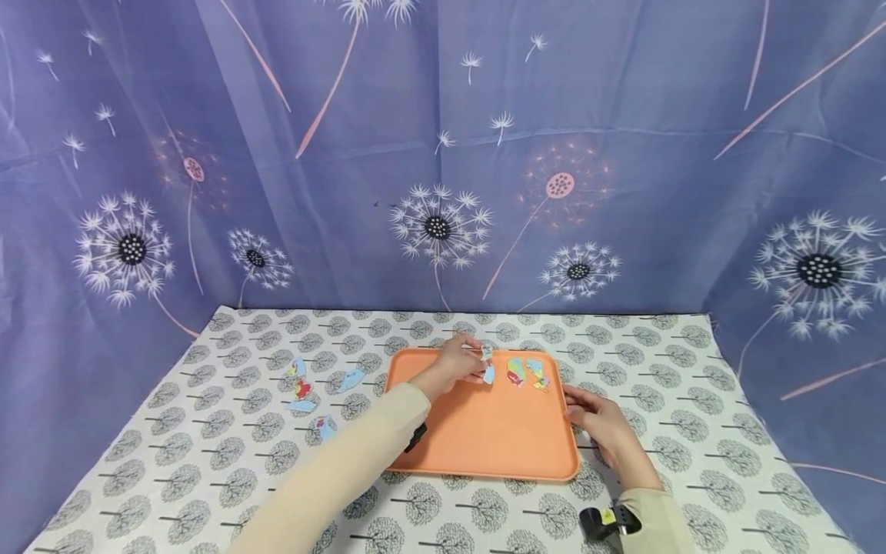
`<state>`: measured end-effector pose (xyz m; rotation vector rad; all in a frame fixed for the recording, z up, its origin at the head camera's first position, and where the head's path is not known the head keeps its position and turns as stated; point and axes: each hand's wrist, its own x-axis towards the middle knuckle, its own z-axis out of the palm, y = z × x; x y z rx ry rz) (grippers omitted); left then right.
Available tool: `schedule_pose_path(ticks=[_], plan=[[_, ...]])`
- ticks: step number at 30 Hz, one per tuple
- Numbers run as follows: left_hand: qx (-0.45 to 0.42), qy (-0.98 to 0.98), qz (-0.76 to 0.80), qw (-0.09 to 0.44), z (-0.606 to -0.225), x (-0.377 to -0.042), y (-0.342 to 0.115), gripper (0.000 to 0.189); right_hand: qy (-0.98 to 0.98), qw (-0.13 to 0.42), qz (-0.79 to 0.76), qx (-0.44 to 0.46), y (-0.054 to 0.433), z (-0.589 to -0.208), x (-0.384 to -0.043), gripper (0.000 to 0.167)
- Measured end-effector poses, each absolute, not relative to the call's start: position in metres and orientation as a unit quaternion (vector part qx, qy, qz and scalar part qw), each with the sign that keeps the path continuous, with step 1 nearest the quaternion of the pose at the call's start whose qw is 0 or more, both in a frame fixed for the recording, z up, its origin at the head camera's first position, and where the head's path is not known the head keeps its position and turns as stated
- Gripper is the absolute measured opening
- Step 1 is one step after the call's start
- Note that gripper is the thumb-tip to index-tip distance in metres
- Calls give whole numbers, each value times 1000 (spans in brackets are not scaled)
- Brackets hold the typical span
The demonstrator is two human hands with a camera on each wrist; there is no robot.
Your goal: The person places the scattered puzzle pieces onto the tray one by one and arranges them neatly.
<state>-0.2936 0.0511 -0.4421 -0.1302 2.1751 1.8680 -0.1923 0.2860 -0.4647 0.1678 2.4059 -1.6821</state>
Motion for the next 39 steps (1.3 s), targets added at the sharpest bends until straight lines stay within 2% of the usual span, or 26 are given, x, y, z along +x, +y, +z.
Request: schedule_pose_path(ticks=[17,39], plan=[[-62,784,602,140,-457,-299,61,19,812,104,-571,57,285,-464,-190,57],[-66,809,569,133,-453,-298,64,23,811,101,-572,73,283,-463,-190,56]])
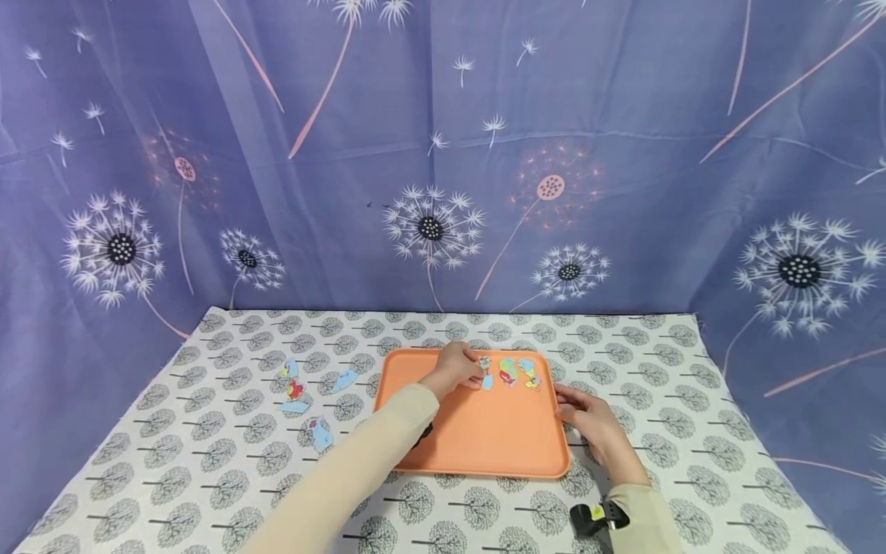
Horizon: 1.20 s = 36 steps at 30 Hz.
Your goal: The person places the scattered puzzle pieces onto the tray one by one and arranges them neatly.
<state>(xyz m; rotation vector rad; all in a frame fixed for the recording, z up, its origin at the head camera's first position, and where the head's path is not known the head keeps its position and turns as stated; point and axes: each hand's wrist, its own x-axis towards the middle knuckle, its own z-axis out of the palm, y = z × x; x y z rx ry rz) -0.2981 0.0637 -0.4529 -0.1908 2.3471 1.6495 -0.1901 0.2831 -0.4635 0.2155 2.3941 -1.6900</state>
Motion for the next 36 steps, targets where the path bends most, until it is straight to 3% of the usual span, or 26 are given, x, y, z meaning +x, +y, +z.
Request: schedule_pose_path(ticks=[11,21,36], plan=[[-23,783,604,146,-434,-290,29,29,811,110,-570,69,284,-461,-190,57],[37,728,671,136,-416,-284,-29,34,809,110,-574,62,285,-463,-190,57],[-29,745,662,81,-413,-274,-138,35,814,111,-567,57,284,-462,-190,58]])
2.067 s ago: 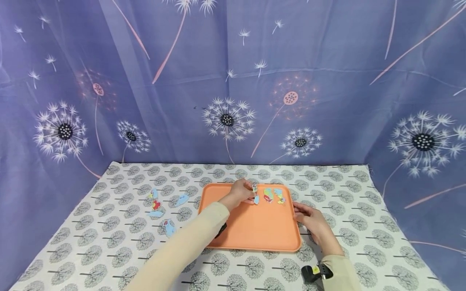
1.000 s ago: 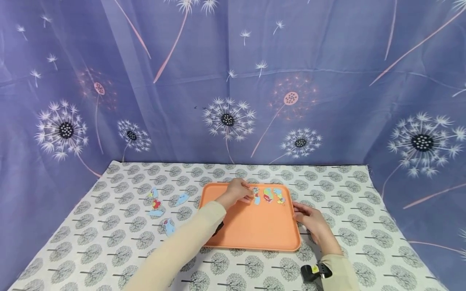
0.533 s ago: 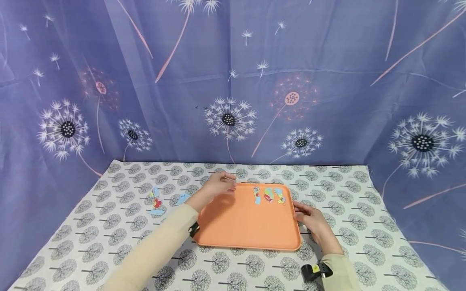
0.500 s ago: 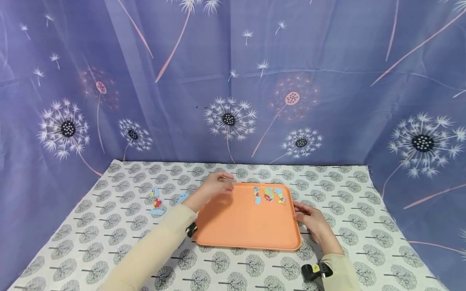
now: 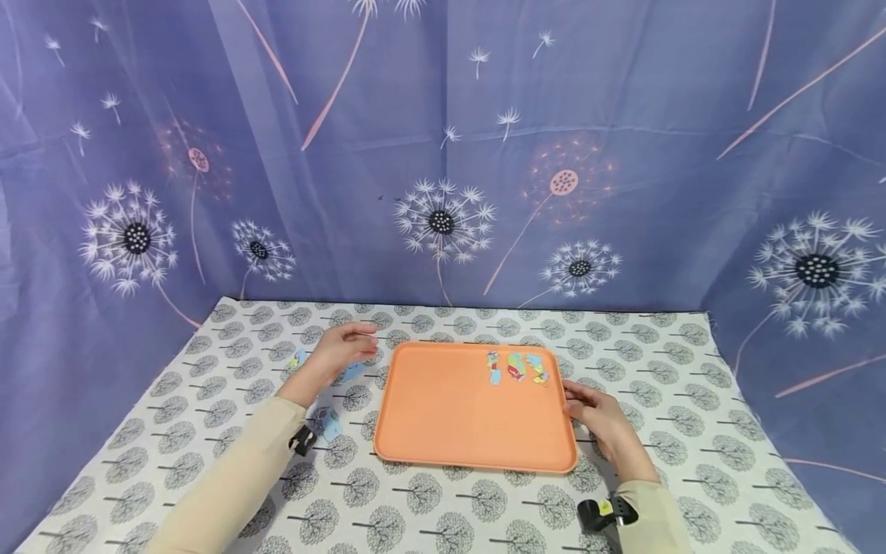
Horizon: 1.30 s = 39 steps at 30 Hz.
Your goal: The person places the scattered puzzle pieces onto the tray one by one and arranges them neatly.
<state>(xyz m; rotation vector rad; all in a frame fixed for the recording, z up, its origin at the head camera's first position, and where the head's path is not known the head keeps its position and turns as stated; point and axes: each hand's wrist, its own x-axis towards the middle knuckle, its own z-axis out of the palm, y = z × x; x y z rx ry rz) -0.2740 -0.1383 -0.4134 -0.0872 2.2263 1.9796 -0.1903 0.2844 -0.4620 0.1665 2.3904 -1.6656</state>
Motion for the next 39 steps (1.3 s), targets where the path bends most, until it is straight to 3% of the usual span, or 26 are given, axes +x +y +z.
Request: schedule_pose_path(ticks=[9,23,39], plan=[[-58,765,633,105,-432,-274,-174,42,809,120,-572,57,285,-464,-191,60],[-68,855,496,134,-444,-277,-185,40,812,115,-568,61,284,-463,-192,58],[-51,893,434,108,-448,-275,-178,29,817,111,-563,59,282,-463,-192,57]])
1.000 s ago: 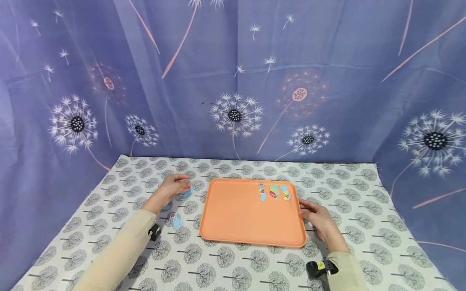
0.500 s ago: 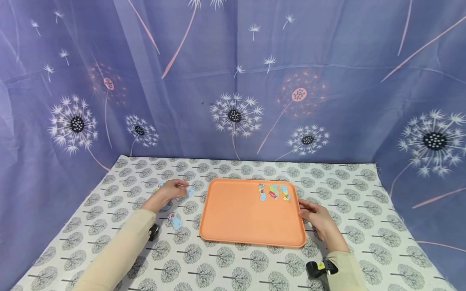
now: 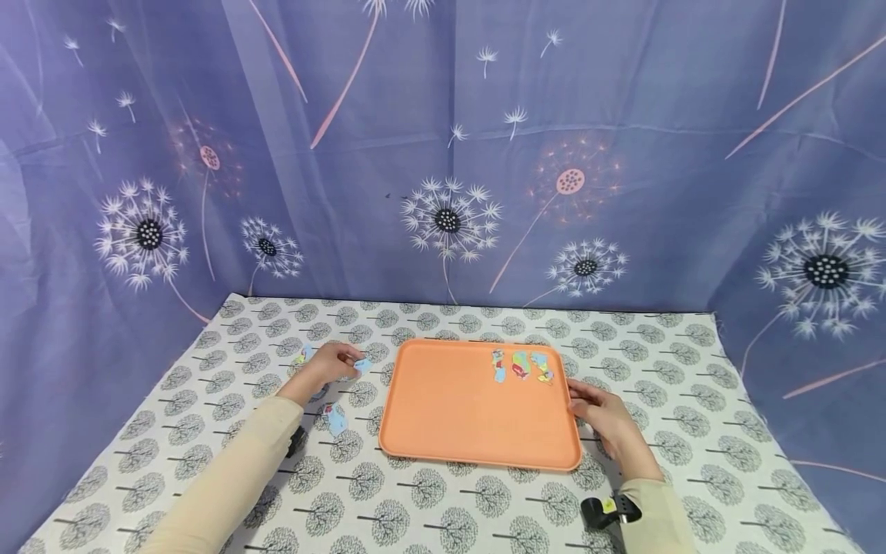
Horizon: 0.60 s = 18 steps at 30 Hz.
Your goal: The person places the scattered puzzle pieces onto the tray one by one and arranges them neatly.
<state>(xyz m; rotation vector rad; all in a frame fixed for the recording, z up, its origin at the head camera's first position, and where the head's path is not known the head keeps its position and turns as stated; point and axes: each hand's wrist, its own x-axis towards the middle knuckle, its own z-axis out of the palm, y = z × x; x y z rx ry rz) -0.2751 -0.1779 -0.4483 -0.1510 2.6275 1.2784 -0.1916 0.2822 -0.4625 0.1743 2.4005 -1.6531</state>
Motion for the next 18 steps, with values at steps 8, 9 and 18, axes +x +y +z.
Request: schedule_pose_path(ticks=[8,9,18], plan=[[-56,890,447,75,-449,-275,-175,24,815,110,-566,55,283,-463,-194,57],[-58,886,454,74,-450,-275,-175,24,815,110,-567,55,283,-463,-194,57],[-72,833,536,119,-447,-279,-179,34,811,112,-572,56,285,-462,-192,58]])
